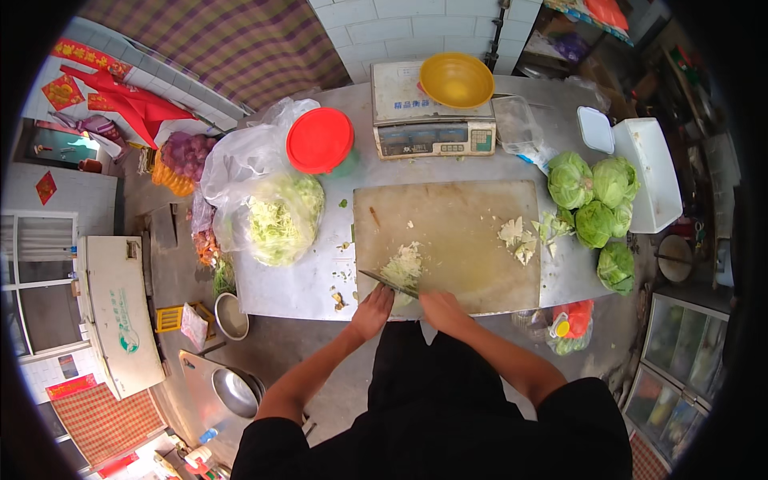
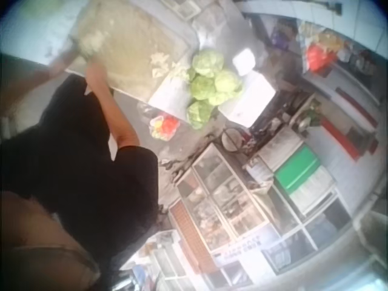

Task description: The person removes outer leaves from a cabbage, then uses a knife to cut and chop the cabbage into small pieces on a cutting board. The chopped cabbage is gathered and placed into a plastic bag.

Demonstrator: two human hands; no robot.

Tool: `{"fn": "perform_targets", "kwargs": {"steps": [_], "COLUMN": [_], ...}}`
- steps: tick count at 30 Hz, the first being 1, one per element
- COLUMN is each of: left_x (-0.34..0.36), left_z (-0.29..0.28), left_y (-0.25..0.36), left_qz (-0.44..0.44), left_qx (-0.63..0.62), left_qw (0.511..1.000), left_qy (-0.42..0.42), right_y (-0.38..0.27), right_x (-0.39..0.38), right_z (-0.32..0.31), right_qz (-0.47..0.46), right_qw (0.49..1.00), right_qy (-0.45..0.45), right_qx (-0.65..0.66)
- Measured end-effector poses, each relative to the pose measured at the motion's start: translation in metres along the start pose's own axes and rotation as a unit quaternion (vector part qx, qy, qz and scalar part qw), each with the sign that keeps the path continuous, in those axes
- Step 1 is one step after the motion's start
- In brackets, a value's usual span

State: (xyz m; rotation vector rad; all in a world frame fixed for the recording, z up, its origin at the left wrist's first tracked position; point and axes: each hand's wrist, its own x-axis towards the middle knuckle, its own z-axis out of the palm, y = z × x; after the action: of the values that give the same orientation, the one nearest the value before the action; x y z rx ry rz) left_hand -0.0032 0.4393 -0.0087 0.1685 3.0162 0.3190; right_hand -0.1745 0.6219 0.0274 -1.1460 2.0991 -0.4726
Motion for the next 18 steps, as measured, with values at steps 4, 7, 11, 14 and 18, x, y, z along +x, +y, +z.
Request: {"fn": "perform_targets", "kwargs": {"steps": [4, 7, 11, 14, 18], "left_x": [-0.001, -0.010, -0.009, -0.001, 0.001], "left_z": [-0.019, -0.021, -0.014, -0.018, -0.016], "left_y": [-0.003, -0.005, 0.003, 0.002, 0.003], "left_qz": [-0.007, -0.011, -0.016, -0.023, -0.027], "left_qx": [-0.038, -0.049, -0.048, -0.033, -0.024], "left_qw": [0.999, 0.999, 0.999, 0.999, 0.999], "left_qy": [0.003, 0.001, 0.013, -0.003, -0.025], "right_y": [0.014, 0.030, 0.024, 0.009, 0.006], "right_x": [0.023, 0.024, -0.012, -0.037, -0.042], "right_z": [0.017, 0.005, -0.016, -0.036, -0.026], "right_qz": [-0.014, 0.009, -0.007, -0.008, 0.003], "right_qw": [1.000, 1.000, 0.999, 0.998, 0.998], "right_qy": [-0.005, 0.010, -0.003, -0.025, -0.029], "right_qx": [0.021, 0.025, -0.037, -0.051, -0.051]}}
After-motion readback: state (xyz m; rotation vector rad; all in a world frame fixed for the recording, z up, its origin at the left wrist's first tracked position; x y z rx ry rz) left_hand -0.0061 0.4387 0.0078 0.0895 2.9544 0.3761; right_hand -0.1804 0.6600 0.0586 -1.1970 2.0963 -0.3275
